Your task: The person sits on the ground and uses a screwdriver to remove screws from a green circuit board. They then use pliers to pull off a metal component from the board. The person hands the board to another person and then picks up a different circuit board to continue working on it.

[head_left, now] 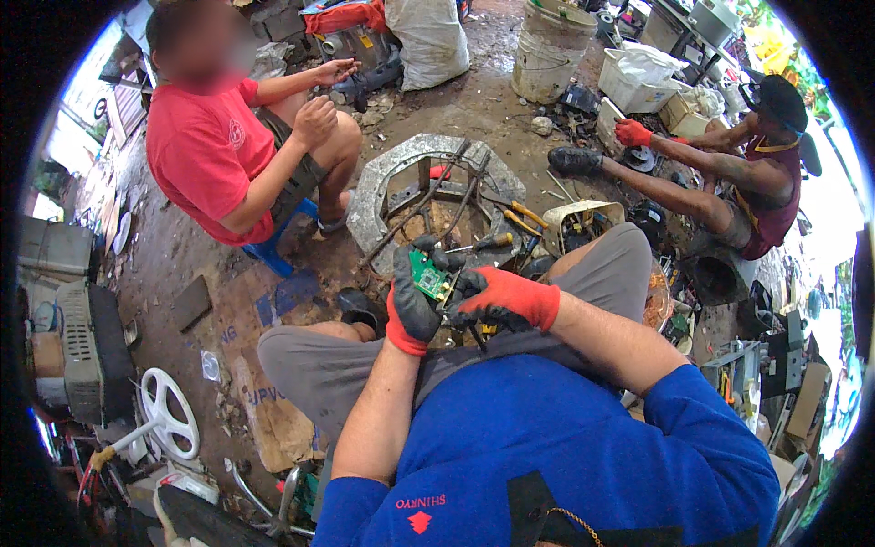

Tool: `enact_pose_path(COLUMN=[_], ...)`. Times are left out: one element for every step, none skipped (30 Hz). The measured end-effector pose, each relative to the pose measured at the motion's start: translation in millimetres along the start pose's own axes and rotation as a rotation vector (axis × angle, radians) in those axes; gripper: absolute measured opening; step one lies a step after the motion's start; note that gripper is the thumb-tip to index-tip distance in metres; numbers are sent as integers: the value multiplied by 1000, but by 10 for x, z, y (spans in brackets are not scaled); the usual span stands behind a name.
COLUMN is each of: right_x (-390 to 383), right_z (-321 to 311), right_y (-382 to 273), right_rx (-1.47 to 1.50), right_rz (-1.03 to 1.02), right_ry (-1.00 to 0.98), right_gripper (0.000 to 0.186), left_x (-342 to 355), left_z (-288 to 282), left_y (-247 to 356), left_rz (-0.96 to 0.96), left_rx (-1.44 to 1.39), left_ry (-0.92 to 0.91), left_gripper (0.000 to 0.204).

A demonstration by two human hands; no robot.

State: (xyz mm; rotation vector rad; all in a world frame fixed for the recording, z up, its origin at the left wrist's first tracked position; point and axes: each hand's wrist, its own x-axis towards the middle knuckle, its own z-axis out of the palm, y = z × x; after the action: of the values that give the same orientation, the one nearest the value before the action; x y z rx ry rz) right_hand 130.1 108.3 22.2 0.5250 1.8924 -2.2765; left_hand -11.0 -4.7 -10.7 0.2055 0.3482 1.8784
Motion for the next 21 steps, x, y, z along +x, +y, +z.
enact_pose_path(right_x=[-14,-31,-49,-58,-50,-47,-49,-54,-62,-61,-45,-28,-12,-28,-70,-107,-101,-99,-92,-42,18], right_z=[23,39,64,76,49,12,-14,-41,-15,3,3,20,39,66,164,204,194,169,140,47,-116], right_y=[-28,-33,-40,-45,-1,32,68,105,52,18,27,2,-23,-39,-169,-247,-248,-246,-238,-76,190], right_rx=[42,150,256,362,254,148,147,146,251,355,179,1,-177,-260,-342,-426,-374,-322,-270,-190,-110], right_rz=[-21,0,21,42,-18,-76,-76,-76,-17,42,9,-24,-57,-49,-40,-32,-3,26,56,14,-29], right_ry=[-3,-21,-42,-62,-76,-85,-89,-93,-95,-97,-34,27,88,138,181,235,192,152,110,42,-17], right_gripper=[29,29,28,28,28,28,27,27,27,27,27,28,29,30,32,34,35,36,38,38,39], left_x=[-6,-21,-38,-24,8,35,38,38,36,32,24,15,18,26,13,15,9,6,4,-3,8], left_z=[34,65,99,64,6,13,18,24,27,28,32,28,-5,-56,-108,-105,-105,-83,-64,-45,6], left_y=[18,43,68,61,42,29,23,19,18,12,3,3,-4,-16,-14,-15,-14,-15,-11,-3,-2], left_rz=[-21,-42,-60,-14,32,74,67,61,56,52,49,49,55,62,74,82,91,98,80,63,40], left_rx=[-1,-2,-2,12,25,37,27,16,7,8,10,11,23,35,47,70,93,116,104,92,81], left_ry=[3,7,11,23,35,46,42,37,34,34,33,33,50,68,91,101,111,121,105,90,70], left_gripper=[48,48,47,47,48,48,48,47,47,47,47,47,47,47,47,48,48,48,48,48,48])
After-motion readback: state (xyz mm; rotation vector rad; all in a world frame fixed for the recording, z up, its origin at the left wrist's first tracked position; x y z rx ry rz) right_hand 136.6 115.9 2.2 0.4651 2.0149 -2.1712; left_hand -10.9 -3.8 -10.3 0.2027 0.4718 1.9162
